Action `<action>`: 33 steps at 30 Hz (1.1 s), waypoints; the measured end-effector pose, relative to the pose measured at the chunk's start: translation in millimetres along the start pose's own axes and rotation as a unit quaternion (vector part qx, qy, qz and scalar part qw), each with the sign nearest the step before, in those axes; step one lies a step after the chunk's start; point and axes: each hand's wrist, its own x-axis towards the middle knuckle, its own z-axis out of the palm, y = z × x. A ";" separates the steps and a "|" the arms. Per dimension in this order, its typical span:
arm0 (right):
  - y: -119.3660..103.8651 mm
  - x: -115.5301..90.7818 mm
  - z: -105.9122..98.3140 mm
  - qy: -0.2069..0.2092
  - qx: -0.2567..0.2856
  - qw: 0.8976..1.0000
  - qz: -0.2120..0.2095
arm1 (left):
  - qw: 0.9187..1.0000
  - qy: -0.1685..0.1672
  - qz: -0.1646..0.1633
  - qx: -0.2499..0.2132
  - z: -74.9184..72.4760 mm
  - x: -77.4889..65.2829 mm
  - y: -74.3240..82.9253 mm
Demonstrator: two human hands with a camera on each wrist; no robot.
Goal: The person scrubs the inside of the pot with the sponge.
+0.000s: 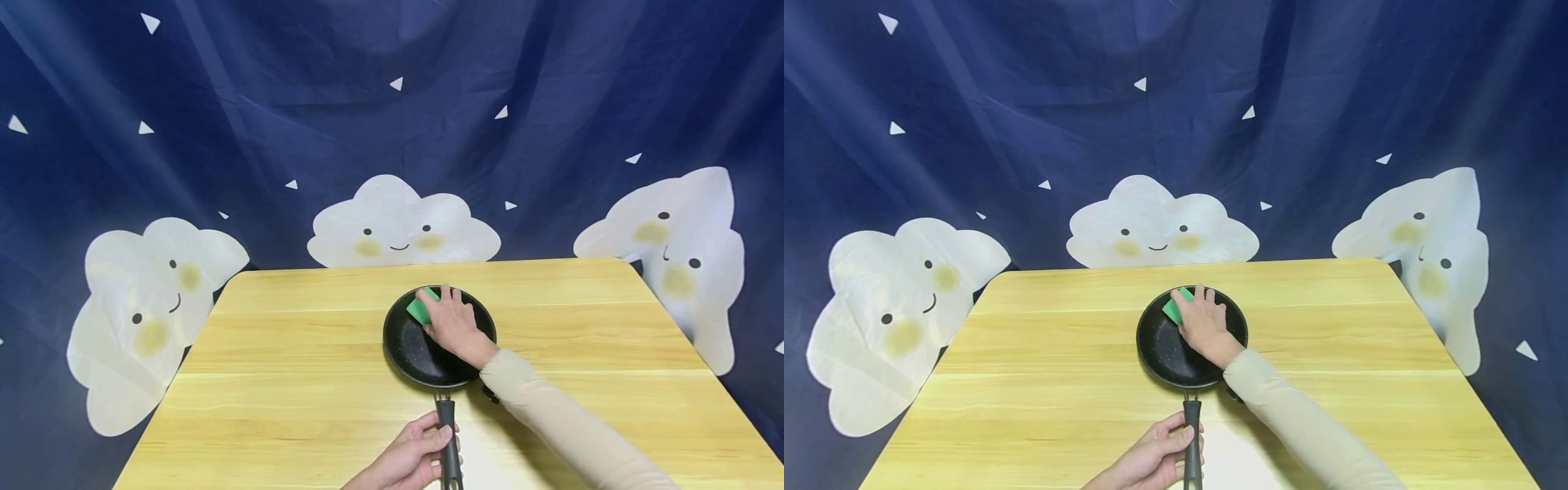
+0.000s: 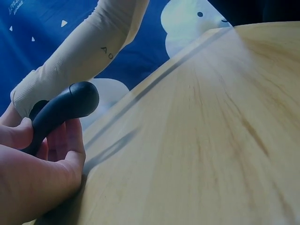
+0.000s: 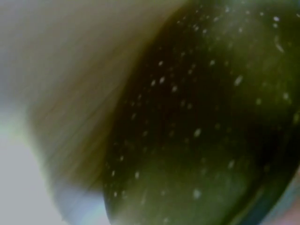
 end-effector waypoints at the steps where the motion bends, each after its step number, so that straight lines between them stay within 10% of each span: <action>1: 0.5 -0.7 -0.6 0.002 -0.005 1.000 -0.002 | 1.000 0.000 0.000 0.000 0.2 0.0 0.2; 33: 20.5 -25.2 -25.4 -0.066 -0.093 0.993 -0.033 | 1.000 0.006 -0.005 -0.010 2.9 0.9 1.9</action>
